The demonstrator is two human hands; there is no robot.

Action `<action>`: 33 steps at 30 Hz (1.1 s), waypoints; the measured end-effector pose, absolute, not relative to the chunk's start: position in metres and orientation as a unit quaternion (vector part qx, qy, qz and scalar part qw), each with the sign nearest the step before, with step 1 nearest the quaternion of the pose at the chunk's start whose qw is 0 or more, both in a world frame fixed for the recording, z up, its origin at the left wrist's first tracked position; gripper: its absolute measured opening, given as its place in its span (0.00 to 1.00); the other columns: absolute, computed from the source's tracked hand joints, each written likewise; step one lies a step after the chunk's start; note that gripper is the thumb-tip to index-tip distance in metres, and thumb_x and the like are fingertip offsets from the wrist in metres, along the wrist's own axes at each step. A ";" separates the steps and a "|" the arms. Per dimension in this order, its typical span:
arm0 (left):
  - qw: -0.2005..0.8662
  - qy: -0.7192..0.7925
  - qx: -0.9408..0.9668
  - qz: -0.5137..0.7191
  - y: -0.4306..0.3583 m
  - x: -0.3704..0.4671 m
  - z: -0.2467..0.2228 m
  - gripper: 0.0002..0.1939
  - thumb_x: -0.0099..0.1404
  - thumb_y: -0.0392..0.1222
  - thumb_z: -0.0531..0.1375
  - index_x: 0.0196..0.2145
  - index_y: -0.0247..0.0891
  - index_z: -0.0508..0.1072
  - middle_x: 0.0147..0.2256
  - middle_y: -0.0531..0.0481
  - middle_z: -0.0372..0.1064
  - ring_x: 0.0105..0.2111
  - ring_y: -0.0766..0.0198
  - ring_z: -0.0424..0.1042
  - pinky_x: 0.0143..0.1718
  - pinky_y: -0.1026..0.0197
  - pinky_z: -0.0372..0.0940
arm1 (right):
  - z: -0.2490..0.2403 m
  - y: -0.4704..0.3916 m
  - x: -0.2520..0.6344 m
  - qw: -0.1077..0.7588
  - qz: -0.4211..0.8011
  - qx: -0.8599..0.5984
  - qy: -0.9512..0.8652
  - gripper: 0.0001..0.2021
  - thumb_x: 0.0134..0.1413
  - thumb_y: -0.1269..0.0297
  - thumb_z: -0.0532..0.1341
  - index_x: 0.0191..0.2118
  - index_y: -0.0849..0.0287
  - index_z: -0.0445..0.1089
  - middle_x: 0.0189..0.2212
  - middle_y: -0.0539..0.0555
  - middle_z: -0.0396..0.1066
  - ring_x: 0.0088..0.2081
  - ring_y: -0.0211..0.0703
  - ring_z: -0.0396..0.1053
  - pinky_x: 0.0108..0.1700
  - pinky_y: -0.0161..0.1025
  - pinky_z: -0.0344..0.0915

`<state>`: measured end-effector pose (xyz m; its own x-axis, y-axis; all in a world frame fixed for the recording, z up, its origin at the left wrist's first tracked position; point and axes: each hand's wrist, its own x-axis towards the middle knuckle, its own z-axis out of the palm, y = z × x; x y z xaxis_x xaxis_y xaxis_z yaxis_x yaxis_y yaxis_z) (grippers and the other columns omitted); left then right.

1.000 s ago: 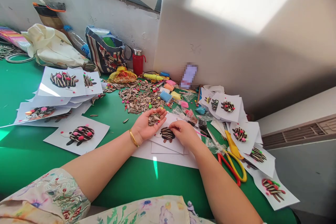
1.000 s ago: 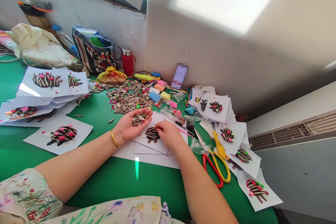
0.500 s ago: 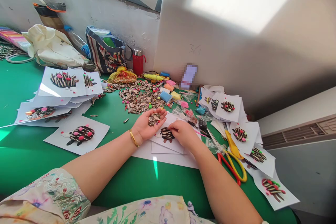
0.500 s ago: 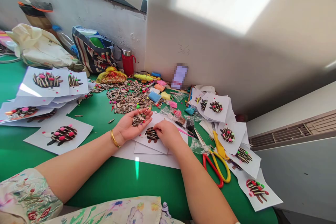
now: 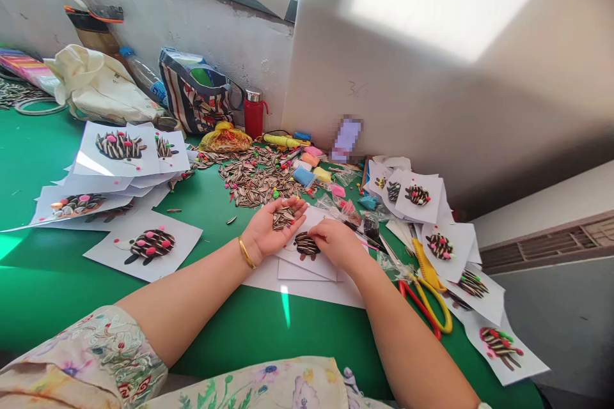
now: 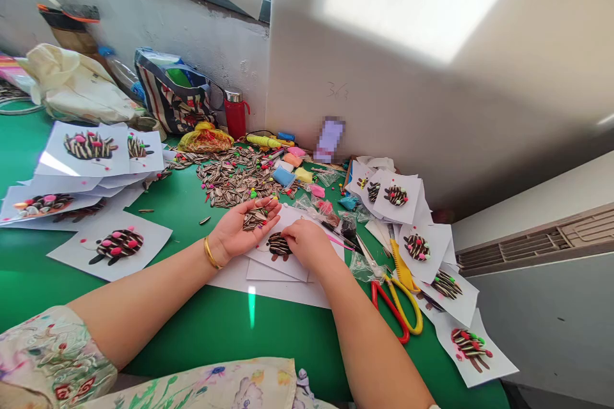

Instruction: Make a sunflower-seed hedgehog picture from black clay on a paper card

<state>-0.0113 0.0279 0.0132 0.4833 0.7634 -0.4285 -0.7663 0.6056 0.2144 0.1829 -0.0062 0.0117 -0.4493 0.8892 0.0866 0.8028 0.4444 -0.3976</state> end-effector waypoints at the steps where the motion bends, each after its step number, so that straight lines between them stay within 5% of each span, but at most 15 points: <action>1: 0.862 0.245 -0.002 0.444 0.027 -0.011 0.014 0.09 0.69 0.36 0.52 0.41 0.34 0.72 0.43 0.41 0.75 0.48 0.56 0.75 0.50 0.53 0.71 | 0.013 -0.007 0.184 0.149 0.146 -0.509 -0.835 0.12 0.55 0.75 0.58 0.36 0.54 0.77 0.31 0.51 0.72 0.36 0.40 0.68 0.39 0.35 0.61; 8: 0.888 0.207 0.009 0.411 0.022 -0.013 0.019 0.16 0.72 0.42 0.49 0.52 0.35 0.70 0.51 0.39 0.71 0.52 0.52 0.72 0.48 0.51 0.72 | 0.024 -0.018 0.173 0.296 0.084 -0.493 -0.814 0.12 0.58 0.73 0.55 0.41 0.55 0.75 0.34 0.54 0.71 0.39 0.44 0.67 0.42 0.39 0.63; 14: 0.892 0.194 0.020 0.409 0.023 -0.010 0.018 0.20 0.72 0.44 0.48 0.55 0.31 0.68 0.51 0.34 0.71 0.50 0.52 0.74 0.42 0.57 0.73 | 0.021 -0.023 0.149 0.301 0.086 -0.436 -0.844 0.18 0.61 0.71 0.54 0.54 0.56 0.71 0.37 0.57 0.71 0.41 0.48 0.66 0.44 0.45 0.65; 20: 0.897 0.188 0.033 0.398 0.022 -0.011 0.016 0.19 0.72 0.44 0.48 0.53 0.33 0.69 0.47 0.37 0.74 0.44 0.54 0.76 0.38 0.56 0.73 | 0.029 -0.020 0.153 0.343 0.100 -0.450 -0.818 0.14 0.62 0.70 0.55 0.49 0.55 0.73 0.39 0.56 0.72 0.44 0.46 0.68 0.47 0.44 0.65; 28: 0.894 0.204 0.003 0.398 0.023 -0.009 0.013 0.18 0.73 0.44 0.48 0.37 0.32 0.74 0.29 0.44 0.75 0.29 0.61 0.76 0.33 0.59 0.73 | 0.039 0.004 0.139 0.260 0.044 -0.460 -0.848 0.11 0.59 0.72 0.58 0.43 0.54 0.74 0.42 0.54 0.74 0.45 0.46 0.68 0.47 0.41 0.63; 33: 0.892 0.226 -0.021 0.390 0.024 -0.009 0.017 0.12 0.70 0.40 0.53 0.31 0.33 0.72 0.27 0.47 0.74 0.26 0.63 0.75 0.31 0.62 0.72 | 0.040 0.015 0.125 0.170 -0.014 -0.485 -0.858 0.09 0.59 0.70 0.57 0.41 0.56 0.73 0.36 0.55 0.72 0.40 0.47 0.67 0.42 0.41 0.61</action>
